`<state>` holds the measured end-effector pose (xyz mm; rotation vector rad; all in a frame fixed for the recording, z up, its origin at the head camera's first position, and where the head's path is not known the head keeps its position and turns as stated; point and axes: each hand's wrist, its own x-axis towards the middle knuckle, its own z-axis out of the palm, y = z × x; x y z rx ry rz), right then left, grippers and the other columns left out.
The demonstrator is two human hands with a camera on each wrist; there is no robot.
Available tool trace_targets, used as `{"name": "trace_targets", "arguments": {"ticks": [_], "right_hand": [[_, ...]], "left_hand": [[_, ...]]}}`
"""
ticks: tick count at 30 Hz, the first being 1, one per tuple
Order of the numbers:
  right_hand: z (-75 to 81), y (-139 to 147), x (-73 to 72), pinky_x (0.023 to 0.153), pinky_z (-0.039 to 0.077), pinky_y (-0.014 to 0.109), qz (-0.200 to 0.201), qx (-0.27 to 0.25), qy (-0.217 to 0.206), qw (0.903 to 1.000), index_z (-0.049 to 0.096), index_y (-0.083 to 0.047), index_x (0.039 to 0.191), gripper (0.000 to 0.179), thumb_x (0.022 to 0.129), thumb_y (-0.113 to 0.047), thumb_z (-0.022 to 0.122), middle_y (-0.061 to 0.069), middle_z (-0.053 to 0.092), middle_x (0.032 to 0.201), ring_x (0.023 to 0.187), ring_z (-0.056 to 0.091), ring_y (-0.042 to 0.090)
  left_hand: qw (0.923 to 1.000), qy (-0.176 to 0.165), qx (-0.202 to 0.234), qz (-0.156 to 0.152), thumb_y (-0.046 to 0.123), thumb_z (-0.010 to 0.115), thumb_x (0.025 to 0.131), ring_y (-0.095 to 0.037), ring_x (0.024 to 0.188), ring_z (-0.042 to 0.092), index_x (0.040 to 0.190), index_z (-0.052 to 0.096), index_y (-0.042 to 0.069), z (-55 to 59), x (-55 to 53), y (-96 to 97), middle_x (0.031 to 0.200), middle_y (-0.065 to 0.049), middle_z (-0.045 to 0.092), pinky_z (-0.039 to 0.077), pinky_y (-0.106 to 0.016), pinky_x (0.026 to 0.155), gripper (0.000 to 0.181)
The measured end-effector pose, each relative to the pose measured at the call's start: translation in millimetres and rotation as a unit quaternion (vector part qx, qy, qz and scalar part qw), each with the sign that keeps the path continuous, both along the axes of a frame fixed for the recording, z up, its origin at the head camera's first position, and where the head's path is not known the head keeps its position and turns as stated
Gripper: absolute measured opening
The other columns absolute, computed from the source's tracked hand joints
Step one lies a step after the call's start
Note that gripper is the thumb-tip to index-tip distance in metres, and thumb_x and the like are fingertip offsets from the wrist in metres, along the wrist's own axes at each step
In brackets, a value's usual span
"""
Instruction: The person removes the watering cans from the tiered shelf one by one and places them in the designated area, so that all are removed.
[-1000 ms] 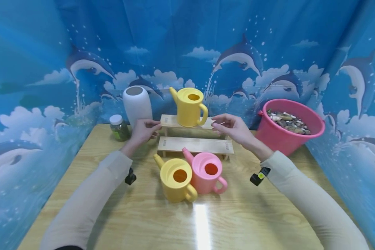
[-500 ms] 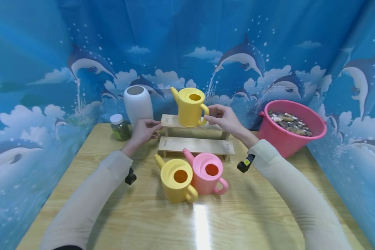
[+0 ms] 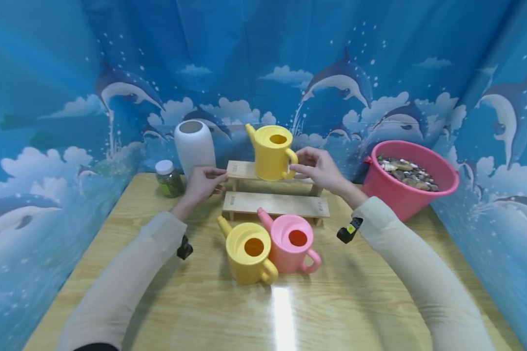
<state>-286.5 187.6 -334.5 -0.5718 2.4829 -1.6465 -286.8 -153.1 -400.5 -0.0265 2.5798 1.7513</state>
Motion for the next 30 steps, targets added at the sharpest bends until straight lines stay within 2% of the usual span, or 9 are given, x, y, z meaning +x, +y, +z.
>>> {"name": "trace_targets", "arguments": {"ticks": [4,7,14,17,21,24,27,30], "right_hand": [[2.6,13.0,9.6,0.089,0.069,0.042,-0.003,-0.002,-0.001,1.0000,0.061,0.005,0.128,0.034,0.102,-0.013,0.071,0.015,0.072,0.114,0.099,0.075,0.015],[4.9,26.0,20.9,0.086,0.070,0.034,-0.007,0.002,0.003,1.0000,0.061,0.004,0.129,0.035,0.102,-0.015,0.072,0.011,0.072,0.112,0.099,0.075,0.014],[8.4,62.2,59.1,0.086,0.070,0.031,-0.020,0.013,0.019,0.9995,0.061,0.000,0.128,0.033,0.103,-0.019,0.071,0.007,0.073,0.115,0.101,0.076,0.011],[6.5,79.5,78.3,0.084,0.070,0.031,-0.023,0.013,0.034,0.9991,0.061,0.003,0.126,0.031,0.103,-0.015,0.070,0.000,0.075,0.110,0.098,0.077,0.010],[1.6,102.9,104.0,0.081,0.070,0.030,-0.018,0.004,0.050,0.9986,0.058,0.011,0.125,0.030,0.102,-0.006,0.068,-0.006,0.077,0.107,0.096,0.078,0.009],[-5.7,119.1,122.4,0.081,0.070,0.029,-0.008,-0.018,0.053,0.9984,0.058,0.013,0.124,0.027,0.101,0.001,0.066,-0.004,0.077,0.109,0.097,0.078,0.010],[-16.5,134.3,140.0,0.080,0.070,0.029,0.005,-0.041,0.057,0.9975,0.058,0.014,0.122,0.024,0.099,0.009,0.064,-0.002,0.078,0.110,0.096,0.079,0.011],[-27.8,147.9,157.2,0.081,0.070,0.028,0.006,-0.041,0.054,0.9977,0.059,0.014,0.121,0.024,0.098,0.013,0.062,-0.002,0.078,0.111,0.096,0.079,0.011]], "left_hand": [[1.0000,0.000,0.003,-0.001,0.016,0.067,0.104,-0.043,0.103,0.077,0.132,0.069,0.001,0.5,0.7,-0.4,0.128,-0.024,0.074,0.066,-0.053,0.096,0.031],[1.0000,0.000,0.005,-0.001,0.017,0.068,0.104,-0.043,0.103,0.077,0.131,0.069,0.002,0.1,0.5,-0.8,0.127,-0.024,0.075,0.066,-0.053,0.096,0.031],[1.0000,-0.001,0.005,-0.002,0.019,0.070,0.103,-0.039,0.098,0.079,0.130,0.070,0.003,-1.7,-0.4,-1.8,0.126,-0.023,0.075,0.068,-0.051,0.093,0.031],[1.0000,0.000,0.003,-0.004,0.018,0.069,0.103,-0.040,0.099,0.078,0.130,0.070,0.001,-0.2,0.4,-0.9,0.126,-0.024,0.075,0.067,-0.054,0.095,0.031],[1.0000,0.001,-0.003,-0.003,0.017,0.068,0.104,-0.035,0.093,0.079,0.129,0.070,0.002,1.0,0.1,-0.1,0.126,-0.023,0.076,0.066,-0.055,0.096,0.030],[1.0000,0.000,-0.004,-0.003,0.017,0.068,0.104,-0.031,0.092,0.079,0.130,0.070,0.003,0.5,-0.9,-0.5,0.126,-0.022,0.076,0.067,-0.053,0.096,0.030],[1.0000,0.000,-0.005,-0.004,0.017,0.068,0.104,-0.038,0.098,0.078,0.130,0.070,0.003,-0.1,-0.8,-0.9,0.127,-0.023,0.075,0.068,-0.052,0.095,0.030],[1.0000,0.000,-0.003,-0.005,0.017,0.068,0.104,-0.043,0.103,0.077,0.130,0.070,0.002,-0.6,-0.6,-1.5,0.127,-0.023,0.075,0.068,-0.051,0.094,0.030]]}}
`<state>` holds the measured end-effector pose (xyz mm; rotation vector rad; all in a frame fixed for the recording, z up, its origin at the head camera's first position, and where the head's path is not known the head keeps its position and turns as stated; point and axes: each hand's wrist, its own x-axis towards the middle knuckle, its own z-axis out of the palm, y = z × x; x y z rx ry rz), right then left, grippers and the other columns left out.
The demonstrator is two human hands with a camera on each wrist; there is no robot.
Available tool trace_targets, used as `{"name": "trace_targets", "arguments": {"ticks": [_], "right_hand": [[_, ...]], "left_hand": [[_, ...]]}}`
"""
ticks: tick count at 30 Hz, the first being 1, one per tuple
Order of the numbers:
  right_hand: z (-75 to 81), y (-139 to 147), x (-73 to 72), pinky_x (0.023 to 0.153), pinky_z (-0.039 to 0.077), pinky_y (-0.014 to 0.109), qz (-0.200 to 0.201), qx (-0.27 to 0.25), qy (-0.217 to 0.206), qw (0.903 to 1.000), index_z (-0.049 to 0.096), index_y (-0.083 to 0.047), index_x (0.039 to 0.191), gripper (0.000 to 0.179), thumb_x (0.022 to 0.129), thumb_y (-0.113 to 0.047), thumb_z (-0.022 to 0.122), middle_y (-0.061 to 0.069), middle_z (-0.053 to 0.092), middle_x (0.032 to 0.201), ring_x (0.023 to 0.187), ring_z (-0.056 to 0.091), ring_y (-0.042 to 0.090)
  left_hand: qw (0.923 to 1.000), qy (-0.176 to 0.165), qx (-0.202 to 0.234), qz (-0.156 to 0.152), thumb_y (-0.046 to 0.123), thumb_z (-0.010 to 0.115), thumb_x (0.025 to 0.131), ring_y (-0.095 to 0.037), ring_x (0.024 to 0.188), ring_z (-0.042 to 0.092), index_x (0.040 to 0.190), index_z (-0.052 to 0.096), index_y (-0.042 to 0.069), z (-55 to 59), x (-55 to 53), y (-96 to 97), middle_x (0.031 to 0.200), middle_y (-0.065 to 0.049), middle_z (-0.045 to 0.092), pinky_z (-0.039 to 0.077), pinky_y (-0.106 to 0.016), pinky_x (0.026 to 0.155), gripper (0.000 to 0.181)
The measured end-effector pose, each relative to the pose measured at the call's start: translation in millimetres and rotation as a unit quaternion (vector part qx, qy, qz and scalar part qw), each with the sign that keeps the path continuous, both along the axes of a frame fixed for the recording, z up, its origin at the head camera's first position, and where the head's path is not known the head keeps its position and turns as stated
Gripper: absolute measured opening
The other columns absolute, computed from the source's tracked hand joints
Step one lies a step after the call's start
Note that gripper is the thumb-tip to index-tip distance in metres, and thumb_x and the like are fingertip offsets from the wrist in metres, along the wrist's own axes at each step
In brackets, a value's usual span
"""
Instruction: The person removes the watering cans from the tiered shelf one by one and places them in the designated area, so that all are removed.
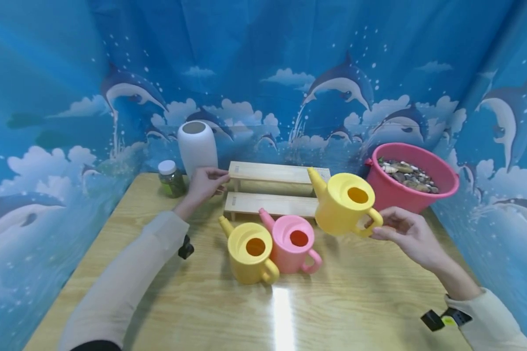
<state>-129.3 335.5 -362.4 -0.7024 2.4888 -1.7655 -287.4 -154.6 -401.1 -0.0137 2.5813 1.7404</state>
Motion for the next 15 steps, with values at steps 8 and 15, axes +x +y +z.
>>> {"name": "trace_targets", "arguments": {"ticks": [8,15], "right_hand": [[-32.4,24.3,34.8,0.084,0.070,0.034,0.014,-0.011,-0.020,0.9996,0.059,0.015,0.121,0.024,0.097,0.017,0.060,0.002,0.079,0.113,0.099,0.078,0.013],[-59.1,27.9,43.7,0.088,0.070,0.035,0.043,-0.033,-0.039,0.9978,0.059,0.017,0.119,0.023,0.096,0.020,0.058,0.009,0.077,0.114,0.106,0.077,0.013]], "left_hand": [[1.0000,0.003,-0.001,0.002,0.018,0.067,0.104,-0.038,0.099,0.078,0.130,0.070,0.003,-0.9,-0.5,1.2,0.127,-0.022,0.075,0.066,-0.054,0.097,0.030],[1.0000,0.000,0.001,0.004,0.018,0.068,0.104,-0.038,0.099,0.078,0.131,0.070,0.003,-1.3,-0.2,0.0,0.127,-0.023,0.075,0.068,-0.051,0.095,0.031]]}}
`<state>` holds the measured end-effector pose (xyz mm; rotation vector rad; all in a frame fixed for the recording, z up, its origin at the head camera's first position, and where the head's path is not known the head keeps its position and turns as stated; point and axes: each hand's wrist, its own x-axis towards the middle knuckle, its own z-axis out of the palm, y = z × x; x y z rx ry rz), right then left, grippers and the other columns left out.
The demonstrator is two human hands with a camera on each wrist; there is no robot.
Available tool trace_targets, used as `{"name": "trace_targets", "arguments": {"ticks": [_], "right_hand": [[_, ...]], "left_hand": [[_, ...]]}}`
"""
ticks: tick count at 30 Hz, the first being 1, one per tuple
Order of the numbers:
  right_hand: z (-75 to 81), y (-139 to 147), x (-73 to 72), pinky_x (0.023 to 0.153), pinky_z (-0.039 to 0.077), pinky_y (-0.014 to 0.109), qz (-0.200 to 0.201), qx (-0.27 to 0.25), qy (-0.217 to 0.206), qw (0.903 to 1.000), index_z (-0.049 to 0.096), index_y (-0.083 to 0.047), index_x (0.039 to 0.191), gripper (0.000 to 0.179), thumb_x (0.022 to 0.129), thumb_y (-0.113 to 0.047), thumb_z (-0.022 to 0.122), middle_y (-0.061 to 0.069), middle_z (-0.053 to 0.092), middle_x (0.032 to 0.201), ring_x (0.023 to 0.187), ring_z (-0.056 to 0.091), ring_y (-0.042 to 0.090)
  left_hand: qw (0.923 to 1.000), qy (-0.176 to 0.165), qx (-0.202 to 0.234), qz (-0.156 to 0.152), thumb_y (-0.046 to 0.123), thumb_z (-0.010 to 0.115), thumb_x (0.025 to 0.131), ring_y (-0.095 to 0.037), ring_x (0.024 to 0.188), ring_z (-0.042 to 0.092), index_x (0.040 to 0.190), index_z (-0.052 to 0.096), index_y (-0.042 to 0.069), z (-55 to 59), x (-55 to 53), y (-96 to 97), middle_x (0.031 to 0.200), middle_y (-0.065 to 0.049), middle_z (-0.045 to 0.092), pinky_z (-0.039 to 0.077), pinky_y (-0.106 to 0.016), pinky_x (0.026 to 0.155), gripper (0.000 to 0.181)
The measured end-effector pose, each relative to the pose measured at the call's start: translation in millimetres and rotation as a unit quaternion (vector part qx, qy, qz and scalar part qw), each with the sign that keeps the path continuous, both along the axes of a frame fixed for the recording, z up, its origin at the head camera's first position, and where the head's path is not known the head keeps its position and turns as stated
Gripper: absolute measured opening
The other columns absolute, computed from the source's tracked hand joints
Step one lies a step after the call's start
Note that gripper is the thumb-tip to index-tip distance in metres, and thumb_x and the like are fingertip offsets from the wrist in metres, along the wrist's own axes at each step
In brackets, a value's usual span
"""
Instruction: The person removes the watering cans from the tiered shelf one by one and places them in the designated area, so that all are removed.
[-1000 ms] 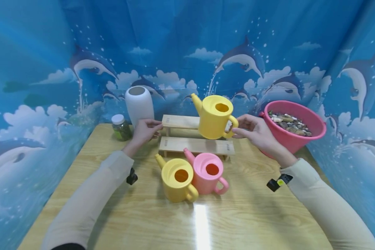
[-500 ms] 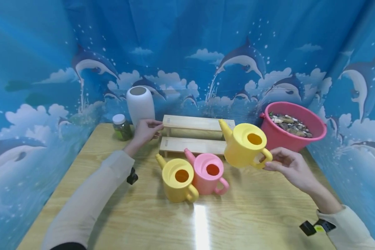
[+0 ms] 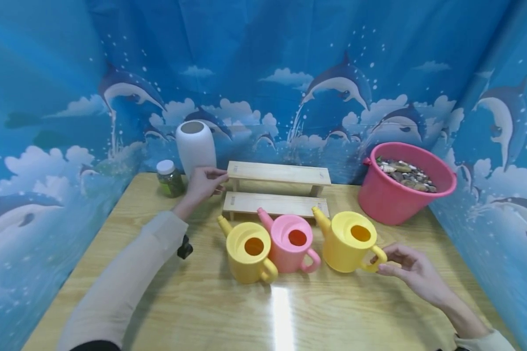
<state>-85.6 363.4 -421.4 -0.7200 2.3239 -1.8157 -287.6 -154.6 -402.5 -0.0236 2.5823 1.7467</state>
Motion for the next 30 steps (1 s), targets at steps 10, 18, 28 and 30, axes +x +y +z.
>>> {"name": "trace_targets", "arguments": {"ticks": [10,18,28,30], "right_hand": [[-16.6,-3.6,-2.6,0.085,0.070,0.030,-0.001,0.001,0.015,0.9999,0.060,0.017,0.118,0.023,0.096,0.020,0.059,0.004,0.079,0.112,0.099,0.077,0.013],[-22.0,-12.7,-6.6,0.085,0.069,0.029,-0.005,0.002,-0.002,1.0000,0.058,0.019,0.119,0.023,0.097,0.017,0.060,0.006,0.079,0.112,0.105,0.076,0.011],[-27.6,-22.7,-10.9,0.086,0.067,0.023,-0.043,0.024,-0.005,0.9988,0.061,0.015,0.123,0.030,0.094,0.012,0.068,0.004,0.079,0.114,0.104,0.075,0.007],[-25.5,-21.2,-12.3,0.086,0.066,0.020,-0.053,0.029,0.004,0.9982,0.061,0.015,0.126,0.033,0.094,0.013,0.067,-0.002,0.078,0.116,0.104,0.074,0.005]], "left_hand": [[1.0000,-0.001,-0.002,-0.001,0.019,0.068,0.104,-0.042,0.104,0.077,0.132,0.070,0.003,-0.1,1.4,-3.2,0.128,-0.023,0.074,0.071,-0.037,0.084,0.032],[1.0000,-0.005,0.001,0.003,0.018,0.069,0.103,-0.044,0.106,0.076,0.131,0.070,0.003,-1.7,1.8,-5.2,0.128,-0.023,0.074,0.069,-0.046,0.092,0.031],[1.0000,-0.004,0.000,-0.001,0.022,0.069,0.104,-0.047,0.111,0.074,0.133,0.067,0.001,-1.2,4.9,-7.6,0.129,-0.025,0.073,0.068,-0.050,0.094,0.036],[0.9999,-0.007,-0.009,-0.004,0.025,0.068,0.105,-0.045,0.110,0.074,0.134,0.067,0.002,1.1,7.4,-10.6,0.130,-0.025,0.072,0.068,-0.050,0.096,0.037]]}}
